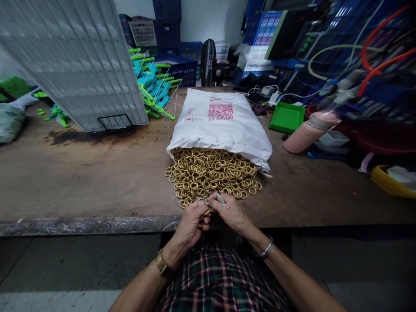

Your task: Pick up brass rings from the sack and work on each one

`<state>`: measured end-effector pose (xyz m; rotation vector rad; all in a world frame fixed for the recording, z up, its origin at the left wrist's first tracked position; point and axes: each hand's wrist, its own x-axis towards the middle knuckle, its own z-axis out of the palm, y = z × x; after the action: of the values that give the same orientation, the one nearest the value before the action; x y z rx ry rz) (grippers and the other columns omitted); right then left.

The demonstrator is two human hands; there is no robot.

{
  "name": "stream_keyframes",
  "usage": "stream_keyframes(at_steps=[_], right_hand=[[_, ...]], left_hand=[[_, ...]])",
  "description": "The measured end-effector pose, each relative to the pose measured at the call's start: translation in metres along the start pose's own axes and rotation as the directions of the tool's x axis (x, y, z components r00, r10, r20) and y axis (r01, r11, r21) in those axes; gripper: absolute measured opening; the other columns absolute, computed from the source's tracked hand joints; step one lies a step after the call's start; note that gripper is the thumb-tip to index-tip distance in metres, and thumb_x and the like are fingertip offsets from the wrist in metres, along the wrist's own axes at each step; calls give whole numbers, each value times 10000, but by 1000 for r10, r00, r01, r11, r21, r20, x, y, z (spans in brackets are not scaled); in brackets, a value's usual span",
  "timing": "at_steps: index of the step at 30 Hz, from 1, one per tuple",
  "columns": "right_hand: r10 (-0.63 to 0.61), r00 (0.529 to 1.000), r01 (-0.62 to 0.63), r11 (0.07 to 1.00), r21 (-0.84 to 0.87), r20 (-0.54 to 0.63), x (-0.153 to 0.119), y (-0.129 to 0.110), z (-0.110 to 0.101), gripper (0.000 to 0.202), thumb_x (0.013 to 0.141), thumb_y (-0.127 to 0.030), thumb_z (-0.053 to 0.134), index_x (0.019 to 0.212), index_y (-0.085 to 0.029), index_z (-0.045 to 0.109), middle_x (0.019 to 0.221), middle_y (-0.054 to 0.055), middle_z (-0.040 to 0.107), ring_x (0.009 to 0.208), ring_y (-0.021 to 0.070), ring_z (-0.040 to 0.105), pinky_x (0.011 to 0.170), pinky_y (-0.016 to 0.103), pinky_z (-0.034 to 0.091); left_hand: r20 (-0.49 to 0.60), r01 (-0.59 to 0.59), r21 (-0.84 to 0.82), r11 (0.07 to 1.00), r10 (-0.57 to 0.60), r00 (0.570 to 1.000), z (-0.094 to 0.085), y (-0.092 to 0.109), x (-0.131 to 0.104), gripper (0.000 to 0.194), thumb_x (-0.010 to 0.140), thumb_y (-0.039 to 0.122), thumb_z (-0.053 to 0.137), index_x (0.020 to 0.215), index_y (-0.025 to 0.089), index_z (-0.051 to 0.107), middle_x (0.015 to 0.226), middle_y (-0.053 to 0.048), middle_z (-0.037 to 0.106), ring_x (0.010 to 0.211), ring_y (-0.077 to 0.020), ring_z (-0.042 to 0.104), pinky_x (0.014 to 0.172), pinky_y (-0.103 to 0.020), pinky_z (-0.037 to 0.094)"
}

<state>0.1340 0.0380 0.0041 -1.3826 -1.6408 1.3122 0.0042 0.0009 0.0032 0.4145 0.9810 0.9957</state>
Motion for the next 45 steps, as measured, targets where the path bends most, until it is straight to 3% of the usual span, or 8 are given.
stream_keyframes(at_steps=[3,6,10,16,20,27,40,45], right_hand=[[-3,1000,3,1000,-14,30,-4,3,-2,219,757,-353,451,667,-172,534,559,-43,453,536,96,408,532,223,333],[-9,1000,9,1000,-16,8,-7,6,-1,220,774,-357,449,667,-177,516,534,-51,439,514,91,399,519,218,329],[-32,999,32,999,17,-39,-9,8,3,192,790,-344,452,709,-181,514,538,-54,451,509,86,408,510,208,336],[-17,997,27,993,119,-78,-9,8,6,175,780,-348,464,780,-185,527,583,-42,506,530,95,457,531,216,374],[25,997,-14,989,146,-73,-9,7,4,176,754,-343,474,798,-184,534,577,-43,514,533,102,469,541,226,379],[22,998,-21,999,35,-51,-8,3,-1,221,760,-382,465,679,-184,520,576,-54,478,541,89,417,550,216,352],[-11,1000,11,1000,-1,-15,-5,7,0,210,789,-334,419,663,-185,497,556,-56,449,529,89,394,529,207,335],[-107,994,97,962,-254,-25,-9,15,-4,179,807,-241,395,667,-186,490,591,-27,490,553,103,427,541,216,326]], left_hand=[[-68,-145,200,969,161,985,2,-2,-1,314,667,423,650,688,156,488,560,50,484,444,-45,418,382,-143,304],[-90,-166,324,931,205,975,3,-2,-2,325,674,453,636,703,157,504,551,56,476,445,-50,425,386,-147,316],[-43,-122,252,960,137,990,2,-1,-3,324,708,468,601,728,167,482,580,57,468,416,-37,401,359,-138,281],[170,-13,-60,998,23,985,0,-2,-6,260,766,413,563,842,177,485,654,32,490,423,-33,411,346,-131,265],[194,30,-127,992,-5,981,-1,0,-7,229,760,352,589,863,174,488,683,28,490,438,-25,426,358,-120,264],[93,-63,44,997,59,994,-1,1,-6,242,737,360,604,824,173,478,627,24,529,435,-43,442,365,-129,288],[124,-131,265,955,101,987,-3,-2,-8,295,741,462,564,764,181,475,602,54,469,441,-47,415,385,-154,299],[137,-162,274,948,129,982,-3,0,-7,307,740,474,563,769,181,480,626,53,456,456,-48,414,396,-159,313]])
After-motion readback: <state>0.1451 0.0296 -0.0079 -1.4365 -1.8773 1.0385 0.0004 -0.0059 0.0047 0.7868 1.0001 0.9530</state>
